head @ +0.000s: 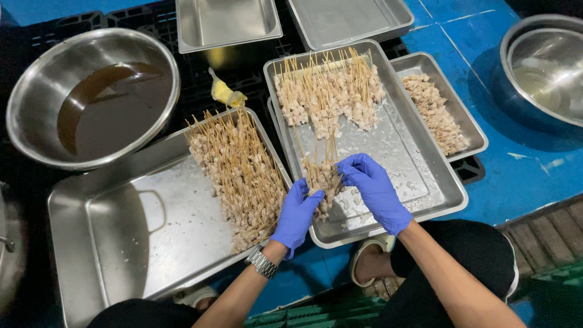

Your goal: The person, wearing blue gloves, threads pieces of raw meat onto bamboo skewers one at a time and arranges the finished skewers on metal trays. They take skewers and meat pieces from trays, thread the meat on, and place completed skewers into rows on the trays.

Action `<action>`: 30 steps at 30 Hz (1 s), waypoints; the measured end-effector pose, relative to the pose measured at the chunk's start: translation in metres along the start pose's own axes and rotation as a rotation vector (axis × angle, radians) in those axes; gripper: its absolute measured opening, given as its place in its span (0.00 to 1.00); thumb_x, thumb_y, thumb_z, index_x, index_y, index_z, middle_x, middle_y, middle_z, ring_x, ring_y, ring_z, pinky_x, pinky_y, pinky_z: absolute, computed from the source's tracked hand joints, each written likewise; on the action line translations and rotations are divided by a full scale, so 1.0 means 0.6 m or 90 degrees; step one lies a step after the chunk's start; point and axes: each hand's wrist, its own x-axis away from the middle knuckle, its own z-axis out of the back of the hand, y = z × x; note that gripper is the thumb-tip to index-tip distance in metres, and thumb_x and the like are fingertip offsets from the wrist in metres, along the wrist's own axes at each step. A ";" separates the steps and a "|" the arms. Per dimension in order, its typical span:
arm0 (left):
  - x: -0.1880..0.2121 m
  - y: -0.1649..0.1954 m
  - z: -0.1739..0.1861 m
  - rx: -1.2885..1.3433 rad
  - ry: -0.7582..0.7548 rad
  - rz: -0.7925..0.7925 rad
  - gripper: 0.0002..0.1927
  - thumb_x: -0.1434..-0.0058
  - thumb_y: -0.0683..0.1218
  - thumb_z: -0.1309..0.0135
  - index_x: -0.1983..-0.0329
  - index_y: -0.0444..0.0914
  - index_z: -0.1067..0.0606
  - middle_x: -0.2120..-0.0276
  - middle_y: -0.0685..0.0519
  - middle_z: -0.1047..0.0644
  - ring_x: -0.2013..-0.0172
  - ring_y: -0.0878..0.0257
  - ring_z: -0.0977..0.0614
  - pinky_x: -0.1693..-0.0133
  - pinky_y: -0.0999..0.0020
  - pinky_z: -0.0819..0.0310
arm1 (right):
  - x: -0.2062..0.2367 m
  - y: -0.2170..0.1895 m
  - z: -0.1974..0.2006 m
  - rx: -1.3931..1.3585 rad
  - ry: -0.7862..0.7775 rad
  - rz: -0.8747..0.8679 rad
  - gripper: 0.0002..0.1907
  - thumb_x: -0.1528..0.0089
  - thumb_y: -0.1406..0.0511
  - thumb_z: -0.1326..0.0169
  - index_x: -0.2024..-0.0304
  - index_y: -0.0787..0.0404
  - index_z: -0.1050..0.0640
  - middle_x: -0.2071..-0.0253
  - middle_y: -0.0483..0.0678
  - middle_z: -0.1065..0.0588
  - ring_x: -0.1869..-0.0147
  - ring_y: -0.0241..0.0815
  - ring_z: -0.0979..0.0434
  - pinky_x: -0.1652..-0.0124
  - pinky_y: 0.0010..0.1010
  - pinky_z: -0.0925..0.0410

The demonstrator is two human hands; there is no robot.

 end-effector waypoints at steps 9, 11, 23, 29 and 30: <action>-0.001 -0.002 -0.008 0.008 -0.029 0.017 0.30 0.38 0.41 0.41 0.34 0.29 0.35 0.49 0.49 0.23 0.52 0.66 0.21 0.50 0.71 0.26 | -0.008 -0.009 -0.005 0.077 0.058 -0.100 0.24 0.39 0.59 0.40 0.42 0.54 0.30 0.59 0.44 0.22 0.55 0.32 0.24 0.57 0.25 0.32; -0.002 -0.003 -0.011 0.001 -0.039 0.029 0.31 0.38 0.42 0.40 0.34 0.28 0.35 0.49 0.48 0.22 0.54 0.65 0.21 0.51 0.69 0.25 | -0.011 -0.013 0.000 0.044 0.012 -0.145 0.21 0.40 0.58 0.39 0.48 0.59 0.25 0.61 0.44 0.21 0.59 0.34 0.22 0.59 0.26 0.30; -0.005 0.036 -0.016 -0.186 0.070 -0.067 0.14 0.37 0.46 0.37 0.53 0.35 0.23 0.66 0.55 0.21 0.68 0.71 0.24 0.64 0.75 0.26 | -0.004 -0.027 0.001 0.025 0.023 -0.107 0.17 0.39 0.61 0.39 0.50 0.60 0.22 0.62 0.42 0.22 0.60 0.30 0.24 0.60 0.24 0.31; 0.006 0.069 -0.022 -0.283 0.082 -0.241 0.11 0.35 0.46 0.39 0.53 0.36 0.22 0.62 0.55 0.20 0.61 0.71 0.18 0.58 0.75 0.22 | 0.001 -0.036 -0.006 0.085 0.006 -0.039 0.16 0.39 0.63 0.40 0.51 0.62 0.23 0.59 0.42 0.22 0.57 0.29 0.23 0.56 0.24 0.29; 0.004 0.072 -0.022 -0.294 0.092 -0.247 0.12 0.36 0.46 0.39 0.53 0.36 0.22 0.62 0.55 0.21 0.62 0.70 0.18 0.59 0.75 0.22 | 0.002 -0.036 -0.009 0.106 -0.001 -0.033 0.16 0.39 0.63 0.39 0.51 0.62 0.23 0.60 0.43 0.22 0.57 0.30 0.23 0.56 0.25 0.29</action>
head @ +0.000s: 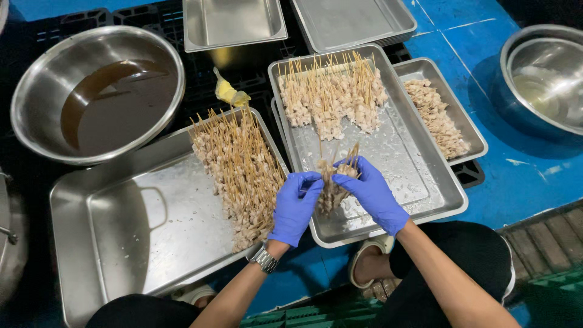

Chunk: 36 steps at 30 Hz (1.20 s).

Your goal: The person, wearing blue gloves, threads pieces of raw meat onto bamboo skewers one at a time and arranges the finished skewers on metal trays. They take skewers and meat pieces from trays, thread the meat on, and place completed skewers into rows on the trays.

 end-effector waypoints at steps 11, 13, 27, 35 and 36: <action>-0.009 -0.006 -0.002 -0.015 0.035 0.001 0.12 0.40 0.46 0.34 0.58 0.36 0.20 0.65 0.56 0.21 0.67 0.72 0.22 0.63 0.75 0.25 | 0.009 -0.001 -0.024 0.036 0.002 0.009 0.18 0.40 0.63 0.38 0.50 0.62 0.23 0.58 0.43 0.21 0.55 0.30 0.23 0.55 0.24 0.28; -0.011 -0.010 -0.002 -0.007 0.016 0.036 0.12 0.39 0.47 0.35 0.59 0.36 0.21 0.66 0.57 0.21 0.68 0.72 0.24 0.63 0.75 0.26 | 0.006 0.001 -0.023 0.049 0.004 -0.002 0.17 0.40 0.63 0.38 0.50 0.63 0.23 0.59 0.44 0.21 0.55 0.30 0.23 0.56 0.24 0.28; -0.016 -0.031 -0.005 0.170 -0.094 0.158 0.12 0.37 0.45 0.38 0.55 0.34 0.22 0.64 0.57 0.20 0.63 0.72 0.22 0.57 0.75 0.25 | -0.028 0.037 0.007 0.034 0.044 -0.028 0.14 0.38 0.62 0.40 0.53 0.62 0.22 0.62 0.44 0.22 0.60 0.31 0.24 0.61 0.26 0.30; -0.024 -0.036 -0.002 0.325 -0.073 0.131 0.09 0.35 0.42 0.40 0.55 0.35 0.23 0.64 0.58 0.20 0.62 0.71 0.21 0.56 0.75 0.25 | -0.044 0.054 0.063 -0.112 0.107 -0.203 0.15 0.39 0.57 0.42 0.52 0.55 0.23 0.62 0.43 0.21 0.61 0.35 0.22 0.64 0.29 0.31; -0.025 -0.036 -0.002 0.328 -0.071 0.130 0.08 0.35 0.42 0.40 0.56 0.35 0.24 0.64 0.58 0.21 0.62 0.71 0.21 0.56 0.75 0.25 | -0.044 0.053 0.070 -0.136 0.108 -0.236 0.15 0.40 0.56 0.43 0.53 0.52 0.23 0.62 0.42 0.20 0.60 0.34 0.20 0.64 0.28 0.29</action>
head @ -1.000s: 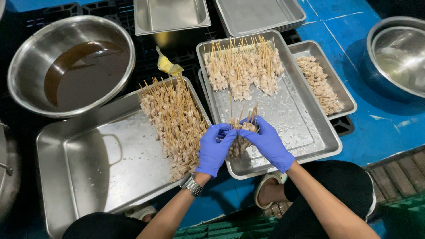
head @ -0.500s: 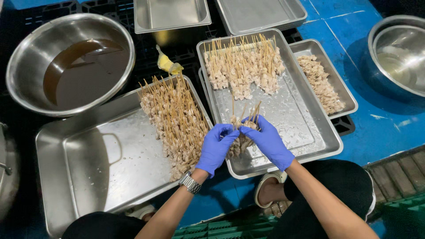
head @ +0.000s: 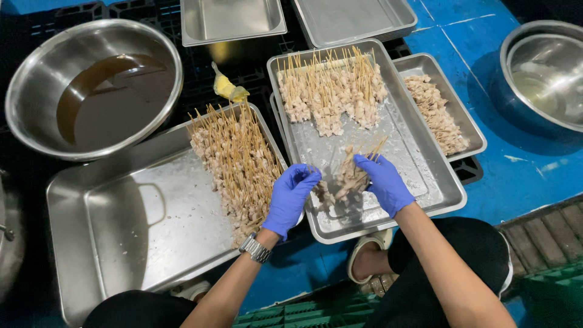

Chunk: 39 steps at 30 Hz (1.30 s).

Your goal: The person, wearing blue gloves, threads pieces of raw meat onto bamboo skewers one at a time and arranges the finished skewers on metal trays. They take skewers and meat pieces from trays, thread the meat on, and place completed skewers into rows on the trays.

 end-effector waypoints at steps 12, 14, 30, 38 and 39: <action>-0.018 0.018 0.014 -0.001 0.132 0.032 0.06 0.36 0.44 0.39 0.60 0.38 0.24 0.69 0.61 0.23 0.70 0.75 0.26 0.70 0.79 0.31 | -0.016 0.042 -0.003 0.319 -0.076 0.110 0.25 0.42 0.56 0.37 0.48 0.63 0.25 0.60 0.53 0.20 0.56 0.43 0.20 0.58 0.34 0.28; -0.015 0.023 0.011 -0.024 0.129 0.023 0.06 0.36 0.43 0.38 0.60 0.38 0.24 0.69 0.61 0.24 0.71 0.75 0.26 0.70 0.79 0.32 | 0.003 0.032 -0.013 0.547 0.081 0.385 0.31 0.41 0.54 0.35 0.44 0.69 0.26 0.56 0.59 0.24 0.52 0.51 0.24 0.54 0.37 0.31; -0.009 0.028 -0.010 -0.112 0.008 0.115 0.17 0.39 0.45 0.36 0.48 0.35 0.21 0.65 0.57 0.20 0.66 0.72 0.21 0.64 0.77 0.25 | 0.065 -0.029 -0.091 0.159 -0.222 0.156 0.12 0.37 0.65 0.39 0.54 0.65 0.21 0.61 0.45 0.21 0.61 0.30 0.23 0.61 0.24 0.30; -0.011 0.053 0.016 -0.029 0.011 0.150 0.16 0.34 0.49 0.43 0.46 0.37 0.22 0.59 0.60 0.20 0.64 0.75 0.22 0.66 0.78 0.28 | 0.074 -0.063 -0.101 0.142 -0.227 0.148 0.12 0.37 0.64 0.41 0.54 0.64 0.21 0.61 0.43 0.23 0.59 0.30 0.25 0.61 0.24 0.31; -0.011 0.054 0.019 -0.017 0.035 0.154 0.16 0.34 0.49 0.44 0.46 0.37 0.23 0.60 0.59 0.20 0.65 0.73 0.22 0.66 0.77 0.27 | 0.082 -0.070 -0.105 0.136 -0.221 0.136 0.13 0.39 0.63 0.42 0.53 0.61 0.20 0.60 0.41 0.20 0.58 0.29 0.23 0.61 0.22 0.30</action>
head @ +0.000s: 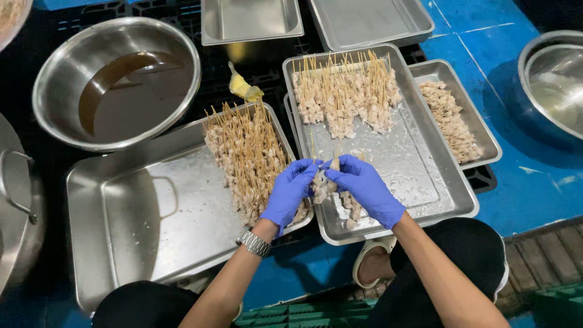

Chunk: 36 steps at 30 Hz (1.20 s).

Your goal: The person, wearing blue gloves, threads pieces of raw meat onto bamboo skewers one at a time and arranges the finished skewers on metal trays. They take skewers and meat pieces from trays, thread the meat on, and place completed skewers into rows on the trays.

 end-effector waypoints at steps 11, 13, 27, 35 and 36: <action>0.026 0.009 0.022 -0.030 0.028 0.089 0.18 0.30 0.53 0.49 0.43 0.39 0.25 0.57 0.56 0.22 0.61 0.71 0.25 0.61 0.74 0.31 | 0.028 -0.047 -0.075 0.118 0.039 0.049 0.19 0.39 0.63 0.40 0.47 0.62 0.22 0.59 0.46 0.21 0.58 0.33 0.20 0.60 0.25 0.26; 0.020 0.012 0.029 0.008 -0.001 0.009 0.18 0.32 0.49 0.45 0.43 0.36 0.26 0.54 0.54 0.21 0.57 0.70 0.23 0.58 0.75 0.29 | 0.032 -0.045 -0.090 0.140 0.014 0.105 0.20 0.40 0.64 0.40 0.46 0.60 0.21 0.57 0.45 0.21 0.56 0.32 0.20 0.59 0.26 0.26; -0.007 0.064 0.420 -0.566 0.493 -0.152 0.19 0.36 0.51 0.39 0.43 0.43 0.22 0.57 0.50 0.20 0.57 0.59 0.20 0.52 0.63 0.26 | 0.032 -0.033 -0.089 0.263 0.053 0.226 0.21 0.39 0.62 0.40 0.43 0.60 0.22 0.53 0.46 0.22 0.53 0.35 0.22 0.53 0.28 0.28; -0.090 -0.051 0.480 -0.305 0.391 -0.254 0.24 0.44 0.42 0.37 0.42 0.40 0.25 0.48 0.48 0.23 0.48 0.58 0.20 0.46 0.64 0.26 | 0.012 -0.020 -0.092 0.293 0.057 0.200 0.21 0.39 0.62 0.40 0.44 0.61 0.22 0.53 0.48 0.23 0.52 0.36 0.22 0.53 0.29 0.29; -0.097 -0.053 0.479 -0.264 0.364 -0.274 0.25 0.44 0.41 0.38 0.42 0.40 0.26 0.47 0.48 0.23 0.47 0.58 0.21 0.45 0.65 0.27 | 0.011 -0.021 -0.091 0.302 0.057 0.209 0.21 0.39 0.62 0.40 0.44 0.61 0.21 0.53 0.48 0.23 0.52 0.36 0.22 0.53 0.30 0.29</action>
